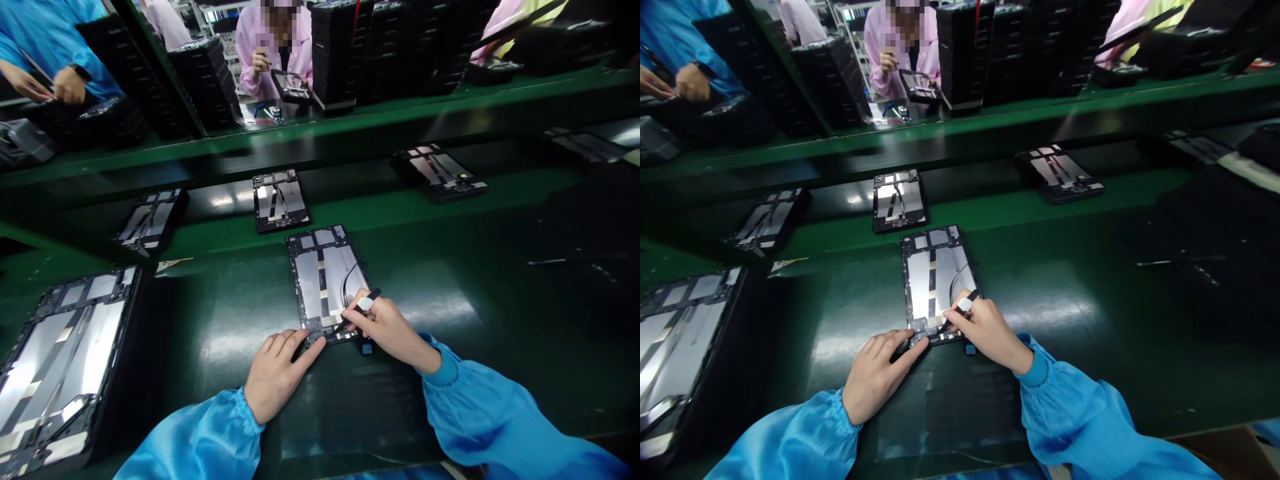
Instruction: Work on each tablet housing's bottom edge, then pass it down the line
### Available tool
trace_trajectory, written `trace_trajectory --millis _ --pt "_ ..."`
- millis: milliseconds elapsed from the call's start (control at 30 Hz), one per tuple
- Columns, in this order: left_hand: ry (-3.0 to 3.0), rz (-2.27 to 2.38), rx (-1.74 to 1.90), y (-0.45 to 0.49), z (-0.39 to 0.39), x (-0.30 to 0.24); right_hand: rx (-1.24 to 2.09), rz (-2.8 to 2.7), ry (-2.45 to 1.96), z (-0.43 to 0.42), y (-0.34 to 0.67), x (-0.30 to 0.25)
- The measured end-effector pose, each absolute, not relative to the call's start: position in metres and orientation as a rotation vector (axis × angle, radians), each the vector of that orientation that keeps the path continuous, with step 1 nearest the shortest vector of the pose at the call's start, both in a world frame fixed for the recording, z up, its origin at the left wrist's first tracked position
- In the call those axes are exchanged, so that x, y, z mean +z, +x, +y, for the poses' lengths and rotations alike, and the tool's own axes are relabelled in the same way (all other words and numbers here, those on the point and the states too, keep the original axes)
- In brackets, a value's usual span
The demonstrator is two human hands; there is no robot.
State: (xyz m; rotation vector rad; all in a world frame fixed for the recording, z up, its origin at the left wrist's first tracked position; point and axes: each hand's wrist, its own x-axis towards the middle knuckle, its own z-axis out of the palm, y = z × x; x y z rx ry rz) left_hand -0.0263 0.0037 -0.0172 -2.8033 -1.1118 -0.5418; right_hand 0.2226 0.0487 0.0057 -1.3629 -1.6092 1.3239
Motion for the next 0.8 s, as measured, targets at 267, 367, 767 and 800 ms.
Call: trace_trajectory --millis 267,367,767,800 --pt "-2.786 -1.139 -0.447 -0.019 0.002 -0.012 1.318 -1.606 -1.372 0.048 0.222 0.007" --pt "-2.755 -1.201 -0.343 -0.009 0.001 -0.008 1.274 -1.637 -1.383 0.048 0.222 0.007" --pt "-2.864 -1.091 -0.585 -0.01 0.021 -0.013 1.32 -1.241 -1.324 0.046 0.223 0.0" --pt "-2.865 -1.067 -0.54 -0.002 0.028 -0.014 1.269 -1.219 -1.325 0.045 0.224 0.0"
